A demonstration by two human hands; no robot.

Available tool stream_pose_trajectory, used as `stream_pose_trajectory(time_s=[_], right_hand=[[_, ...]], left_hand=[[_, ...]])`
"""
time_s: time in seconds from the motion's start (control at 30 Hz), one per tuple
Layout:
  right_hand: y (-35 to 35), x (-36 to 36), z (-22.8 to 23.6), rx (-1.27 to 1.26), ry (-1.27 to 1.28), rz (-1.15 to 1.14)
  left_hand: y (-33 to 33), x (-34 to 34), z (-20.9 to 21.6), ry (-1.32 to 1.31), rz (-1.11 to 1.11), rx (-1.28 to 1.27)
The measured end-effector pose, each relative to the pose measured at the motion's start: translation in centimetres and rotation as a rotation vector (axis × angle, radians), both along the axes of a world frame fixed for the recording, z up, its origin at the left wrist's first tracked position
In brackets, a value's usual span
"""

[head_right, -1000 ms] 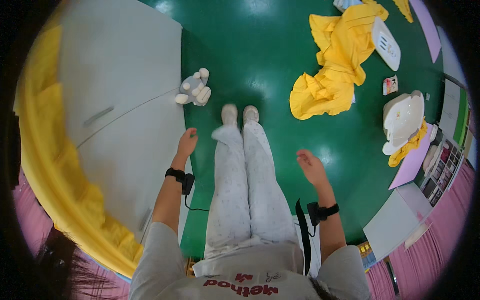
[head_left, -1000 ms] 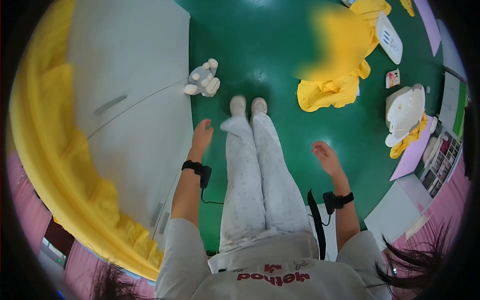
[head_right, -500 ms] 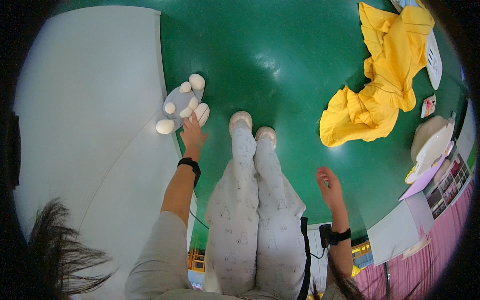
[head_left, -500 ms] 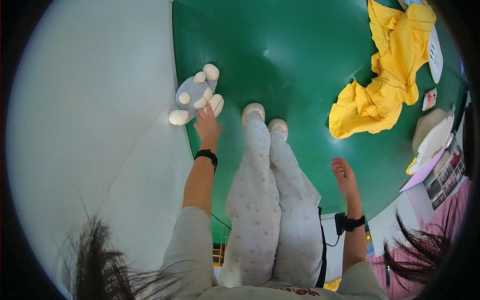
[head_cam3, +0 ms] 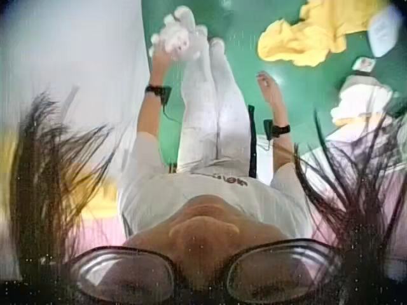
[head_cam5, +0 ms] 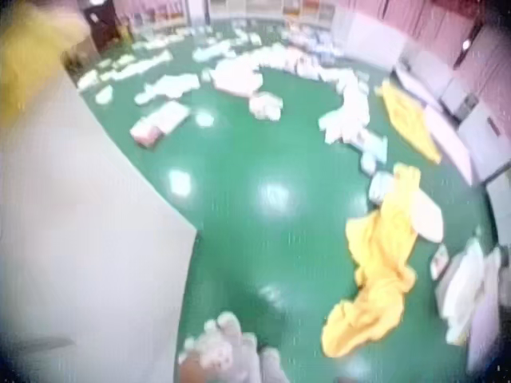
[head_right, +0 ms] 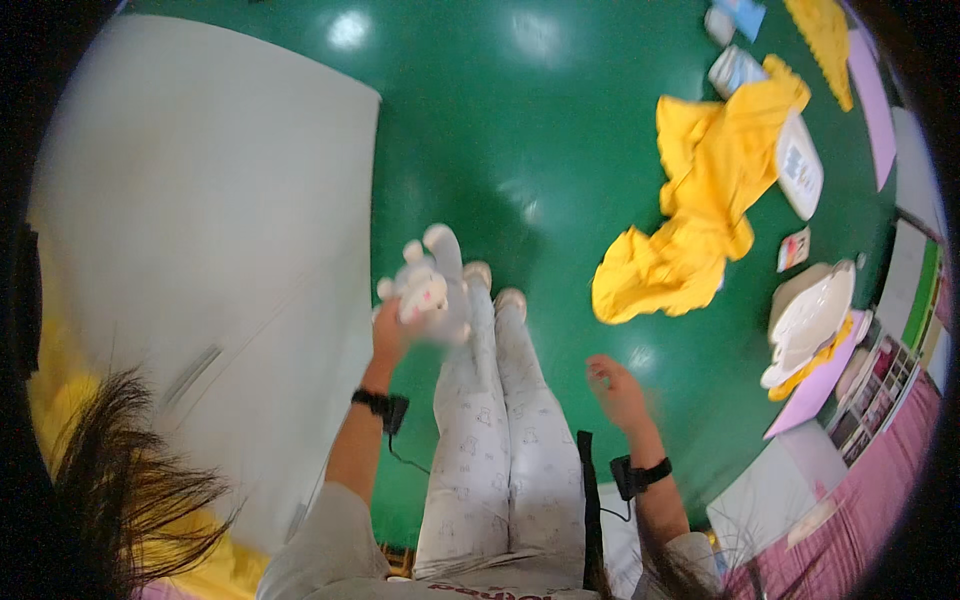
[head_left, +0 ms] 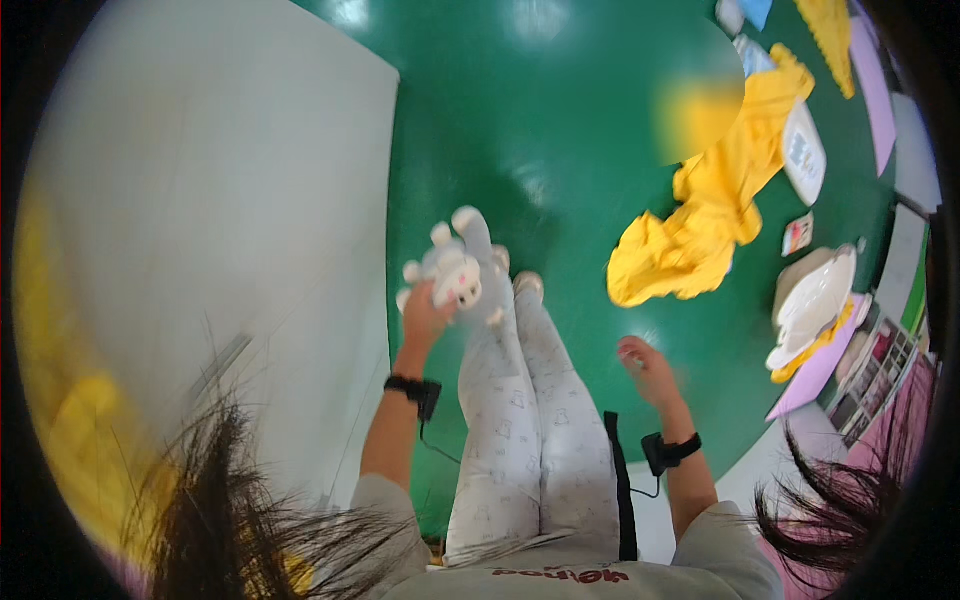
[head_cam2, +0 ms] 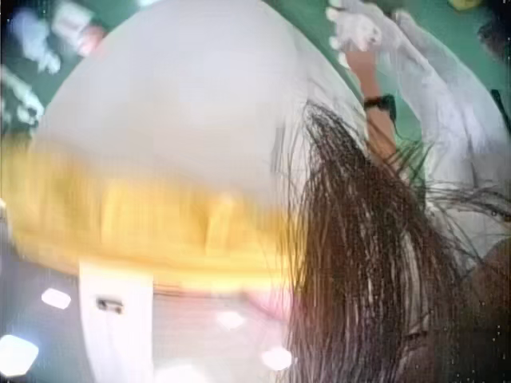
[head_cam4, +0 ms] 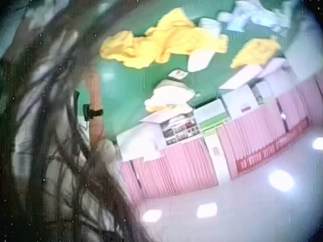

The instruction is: Tidying up a nursery by folding yellow cloths, placing pillows and a toy on beds, and sorting baby clothes onto a shelf.

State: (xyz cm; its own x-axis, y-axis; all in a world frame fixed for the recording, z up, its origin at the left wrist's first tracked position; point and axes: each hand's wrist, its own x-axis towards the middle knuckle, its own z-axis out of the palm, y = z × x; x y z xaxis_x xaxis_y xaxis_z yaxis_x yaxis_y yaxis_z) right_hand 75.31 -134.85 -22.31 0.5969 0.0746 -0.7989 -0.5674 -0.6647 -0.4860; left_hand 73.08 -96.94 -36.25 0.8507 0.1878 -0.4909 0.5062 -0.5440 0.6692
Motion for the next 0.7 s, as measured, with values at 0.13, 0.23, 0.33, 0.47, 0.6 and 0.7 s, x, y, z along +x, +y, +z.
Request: stream_pose_trajectory(time_s=[0.13, 0.23, 0.33, 0.47, 0.6, 0.7], right_hand=[[4.0, 0.9, 10.5, 0.297, -0.129, 0.139], [7.0, 0.4, 17.1, 0.272, -0.282, 0.624], [9.9, -1.4, 23.4, 0.471, -0.253, 0.842], [16.8, -8.1, 34.7, 0.787, -0.162, 1.224], [21.5, -20.5, 36.1, 0.979, -0.09, 1.342], [26.2, -32.2, 39.4, 1.162, 0.026, 1.488]], left_hand=[[-3.6, -2.5, 19.1, 0.013, 0.155, -0.182], [-5.3, -8.1, 29.6, -0.047, 0.318, -0.351], [-7.0, -15.2, 39.2, -0.063, 0.507, -0.581], [-9.2, -29.4, 46.5, -0.295, 0.803, -0.772], [-12.2, -43.3, 52.9, -0.291, 0.869, -0.618], [-14.9, -53.4, 56.7, -0.566, 1.062, -0.961]])
